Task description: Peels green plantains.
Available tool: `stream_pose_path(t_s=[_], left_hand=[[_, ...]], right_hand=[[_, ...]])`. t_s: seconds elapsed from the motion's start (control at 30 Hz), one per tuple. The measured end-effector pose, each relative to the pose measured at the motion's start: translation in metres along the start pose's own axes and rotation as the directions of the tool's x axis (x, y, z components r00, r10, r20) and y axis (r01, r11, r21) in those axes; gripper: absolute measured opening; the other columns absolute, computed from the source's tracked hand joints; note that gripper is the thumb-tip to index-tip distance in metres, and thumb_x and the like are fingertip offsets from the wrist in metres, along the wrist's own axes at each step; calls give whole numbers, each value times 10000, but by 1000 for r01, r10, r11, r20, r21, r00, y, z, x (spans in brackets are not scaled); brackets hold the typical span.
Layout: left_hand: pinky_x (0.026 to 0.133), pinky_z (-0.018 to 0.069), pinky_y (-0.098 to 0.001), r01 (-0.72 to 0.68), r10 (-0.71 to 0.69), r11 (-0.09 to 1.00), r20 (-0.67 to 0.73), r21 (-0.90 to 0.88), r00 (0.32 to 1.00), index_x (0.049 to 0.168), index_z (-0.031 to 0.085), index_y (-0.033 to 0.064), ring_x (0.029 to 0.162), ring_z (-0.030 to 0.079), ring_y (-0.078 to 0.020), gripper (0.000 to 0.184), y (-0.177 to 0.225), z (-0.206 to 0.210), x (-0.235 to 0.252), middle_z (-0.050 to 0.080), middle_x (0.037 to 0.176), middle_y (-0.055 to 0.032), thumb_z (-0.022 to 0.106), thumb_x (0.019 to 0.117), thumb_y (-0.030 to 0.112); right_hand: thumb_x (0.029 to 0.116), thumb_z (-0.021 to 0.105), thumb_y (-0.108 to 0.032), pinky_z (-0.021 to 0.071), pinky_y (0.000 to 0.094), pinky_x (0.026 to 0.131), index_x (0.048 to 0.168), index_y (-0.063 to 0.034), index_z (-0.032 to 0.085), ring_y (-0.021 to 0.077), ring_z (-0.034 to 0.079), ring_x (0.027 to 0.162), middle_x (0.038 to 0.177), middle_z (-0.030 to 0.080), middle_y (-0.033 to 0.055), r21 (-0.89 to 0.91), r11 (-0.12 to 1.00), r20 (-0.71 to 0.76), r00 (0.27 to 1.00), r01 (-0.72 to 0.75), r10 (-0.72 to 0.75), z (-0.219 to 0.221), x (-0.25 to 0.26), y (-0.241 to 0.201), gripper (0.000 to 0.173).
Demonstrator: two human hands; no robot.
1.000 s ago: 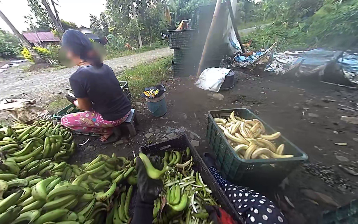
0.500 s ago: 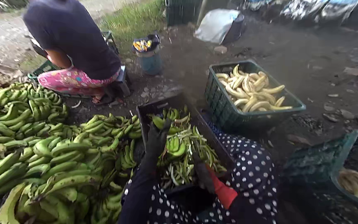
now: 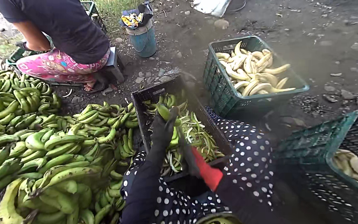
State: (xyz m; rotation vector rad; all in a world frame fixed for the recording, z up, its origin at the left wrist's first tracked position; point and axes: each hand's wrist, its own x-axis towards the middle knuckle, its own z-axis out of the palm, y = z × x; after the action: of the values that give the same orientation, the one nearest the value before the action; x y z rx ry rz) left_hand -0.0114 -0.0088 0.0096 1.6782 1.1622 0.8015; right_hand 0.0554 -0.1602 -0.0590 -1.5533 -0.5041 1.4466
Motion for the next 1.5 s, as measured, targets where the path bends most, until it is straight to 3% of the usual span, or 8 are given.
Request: stream_pose_path(t_s=[0.13, 0.23, 0.33, 0.5, 0.67, 0.93, 1.2, 1.5], left_hand=[[977, 533, -365, -29, 26, 990, -26, -137, 999, 1446, 461, 74, 1098, 641, -129, 662, -1, -6, 12, 654, 1225, -94, 552, 983, 539], [1089, 446, -435, -82, 89, 991, 69, -102, 994, 1578, 329, 125, 1309, 528, -168, 675, -14, -18, 0, 500, 1494, -126, 281, 1048, 538], [923, 556, -402, -103, 125, 970, 89, -221, 988, 1538, 385, 157, 1101, 623, -134, 646, -23, -18, 1, 596, 1334, -92, 236, 1049, 552], [927, 548, -391, -43, 85, 970, 168, -239, 982, 1517, 423, 129, 1057, 637, -138, 657, -28, -18, 1, 635, 1265, -103, 236, 1048, 550], [747, 588, -370, 121, -28, 912, 235, -392, 972, 1415, 497, 143, 799, 667, -160, 547, -25, -18, 4, 679, 987, -76, 243, 1083, 496], [1068, 464, -470, -37, 60, 993, 198, -116, 978, 1530, 418, 132, 1290, 543, -196, 714, -37, -16, 2, 522, 1470, -125, 187, 1034, 590], [667, 611, -394, 173, 35, 826, 355, -536, 934, 1430, 480, 136, 766, 697, -224, 644, -19, -22, 5, 705, 948, -110, 194, 1058, 576], [945, 518, -395, -43, 74, 946, 84, -323, 994, 1565, 345, 214, 1144, 584, -133, 560, -26, -25, 2, 538, 1419, -60, 367, 1050, 435]], right_hand=[[1061, 309, -627, 529, 370, 488, 1246, -111, 543, 189, 573, 518, 698, 579, 54, 102, 945, 107, 948, -312, 301, 1, -12, 61, 596], [1089, 358, -360, 552, 320, 605, 1451, -50, 468, 127, 616, 651, 859, 644, 47, 13, 1000, -21, 1000, 10, -9, -13, -7, 46, 490], [1042, 482, -275, 525, 300, 937, 1444, 27, 490, 102, 631, 1055, 1227, 658, 129, -169, 931, -82, 937, 324, -341, -29, 14, -5, 503], [971, 552, -520, 452, 601, 1054, 1507, -271, 519, 380, 558, 1296, 1405, 596, 182, -723, 646, 37, 948, 245, -317, -45, 42, -58, 592], [980, 582, -426, 432, 644, 1008, 1423, -257, 615, 457, 515, 1306, 1369, 596, 231, -835, 516, 14, 945, 190, -327, -41, 25, -64, 475], [1038, 512, -444, 413, 660, 1028, 1422, -216, 607, 439, 508, 1328, 1381, 597, 218, -768, 640, -188, 946, 26, -264, -20, 53, -80, 456], [1085, 466, -185, 436, 620, 1055, 1406, -37, 574, 430, 599, 1240, 1307, 637, 271, -701, 687, -180, 886, 189, -428, -63, 81, -97, 370], [974, 505, -549, 389, 711, 991, 1371, -240, 658, 482, 507, 1309, 1345, 617, 230, -875, 450, -3, 926, 181, -378, -28, 22, -86, 525]])
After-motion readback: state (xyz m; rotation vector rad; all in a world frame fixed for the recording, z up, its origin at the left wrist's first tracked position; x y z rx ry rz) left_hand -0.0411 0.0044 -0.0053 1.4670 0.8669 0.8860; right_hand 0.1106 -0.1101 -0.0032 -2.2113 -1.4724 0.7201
